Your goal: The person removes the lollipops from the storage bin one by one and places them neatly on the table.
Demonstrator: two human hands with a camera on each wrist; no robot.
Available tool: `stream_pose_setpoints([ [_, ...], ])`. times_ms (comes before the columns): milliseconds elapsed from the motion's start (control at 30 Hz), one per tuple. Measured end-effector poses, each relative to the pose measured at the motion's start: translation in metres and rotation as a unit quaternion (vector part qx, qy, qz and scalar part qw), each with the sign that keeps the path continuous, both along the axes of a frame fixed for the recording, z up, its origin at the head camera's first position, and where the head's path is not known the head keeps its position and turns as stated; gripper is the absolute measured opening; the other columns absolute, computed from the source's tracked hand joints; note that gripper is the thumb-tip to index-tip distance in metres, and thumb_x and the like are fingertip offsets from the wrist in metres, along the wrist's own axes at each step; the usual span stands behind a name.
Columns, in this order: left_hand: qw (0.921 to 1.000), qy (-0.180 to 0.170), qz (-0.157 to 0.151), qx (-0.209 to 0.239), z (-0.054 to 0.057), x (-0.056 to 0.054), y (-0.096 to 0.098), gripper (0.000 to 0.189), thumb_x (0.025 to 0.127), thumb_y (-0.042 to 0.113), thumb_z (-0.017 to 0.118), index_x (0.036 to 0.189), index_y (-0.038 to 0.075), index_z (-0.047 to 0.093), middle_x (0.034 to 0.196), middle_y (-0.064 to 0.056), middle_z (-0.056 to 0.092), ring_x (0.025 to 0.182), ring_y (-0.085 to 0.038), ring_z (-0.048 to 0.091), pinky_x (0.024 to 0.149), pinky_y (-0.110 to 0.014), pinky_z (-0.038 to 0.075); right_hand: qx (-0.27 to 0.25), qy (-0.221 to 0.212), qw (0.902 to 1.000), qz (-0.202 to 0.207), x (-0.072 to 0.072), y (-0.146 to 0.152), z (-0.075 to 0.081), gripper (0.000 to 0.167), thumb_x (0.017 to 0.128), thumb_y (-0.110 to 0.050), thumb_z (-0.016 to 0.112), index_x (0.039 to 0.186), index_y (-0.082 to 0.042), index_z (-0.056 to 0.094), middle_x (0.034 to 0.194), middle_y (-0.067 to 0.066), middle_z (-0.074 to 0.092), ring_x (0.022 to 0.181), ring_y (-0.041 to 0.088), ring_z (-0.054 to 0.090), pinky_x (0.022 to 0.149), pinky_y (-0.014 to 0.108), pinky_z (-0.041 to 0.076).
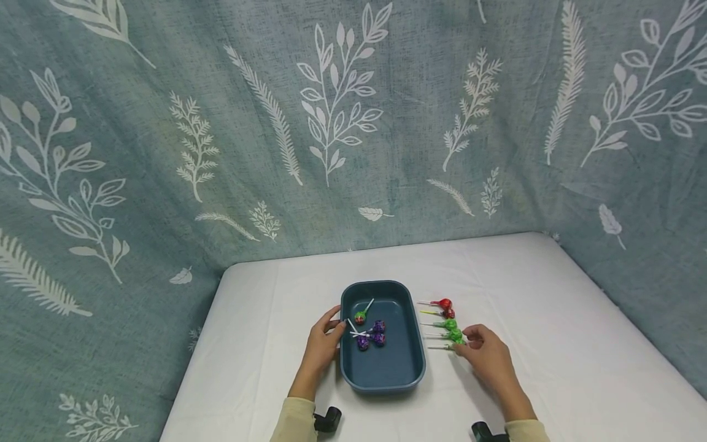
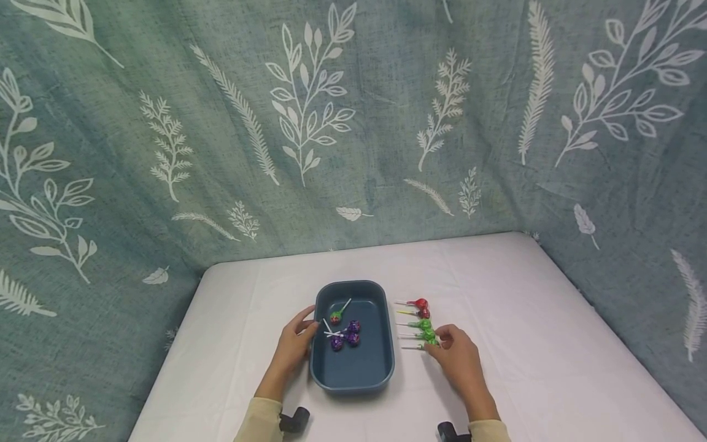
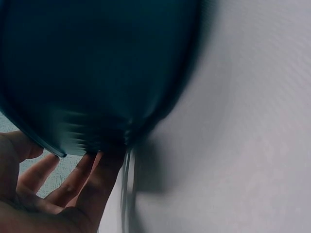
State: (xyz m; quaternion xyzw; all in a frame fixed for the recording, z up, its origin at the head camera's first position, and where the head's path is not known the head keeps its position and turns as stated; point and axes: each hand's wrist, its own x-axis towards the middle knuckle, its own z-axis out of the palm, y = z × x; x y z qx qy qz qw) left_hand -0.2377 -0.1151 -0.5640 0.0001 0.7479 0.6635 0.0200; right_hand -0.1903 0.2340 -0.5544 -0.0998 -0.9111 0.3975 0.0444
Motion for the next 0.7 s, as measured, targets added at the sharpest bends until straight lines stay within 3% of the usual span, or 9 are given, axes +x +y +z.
stream_pose_setpoints([
  [233,1.0,-0.003,0.001,0.001,0.001,0.002,0.0,0.048,0.101,0.013,0.061,0.148,0.008,0.052,0.128,-0.028,0.061,0.106,-0.035,0.067,0.078,-0.047,0.061,0.001,0.035,0.9994,0.006,-0.002,-0.009,0.015,0.036,0.088,-0.02,0.077,0.115,0.001,0.064,0.112,0.021,0.067,0.1,0.035,0.064,0.082,0.049,0.052],
  [500,1.0,-0.006,0.003,0.004,0.004,0.002,0.001,0.048,0.102,0.013,0.06,0.149,0.007,0.05,0.129,-0.03,0.06,0.108,-0.039,0.066,0.078,-0.049,0.061,-0.039,0.063,0.9969,0.026,-0.012,-0.027,0.033,0.035,0.09,-0.019,0.077,0.117,-0.001,0.064,0.111,0.02,0.07,0.103,0.033,0.064,0.088,0.048,0.049],
  [600,1.0,-0.005,0.001,0.001,0.014,0.007,0.003,0.047,0.102,0.009,0.057,0.149,0.003,0.049,0.129,-0.033,0.059,0.109,-0.043,0.065,0.079,-0.052,0.06,-0.05,0.074,0.9955,0.032,-0.018,-0.035,0.037,0.034,0.089,-0.018,0.078,0.117,-0.002,0.065,0.11,0.02,0.07,0.102,0.033,0.065,0.09,0.048,0.05],
  [700,1.0,-0.004,-0.003,0.0,0.031,0.015,0.004,0.047,0.102,0.006,0.056,0.148,-0.001,0.048,0.129,-0.035,0.058,0.111,-0.047,0.063,0.081,-0.055,0.059,-0.057,0.084,0.994,0.041,-0.023,-0.042,0.04,0.032,0.089,-0.017,0.078,0.115,-0.003,0.066,0.11,0.019,0.071,0.103,0.031,0.066,0.09,0.047,0.053],
])
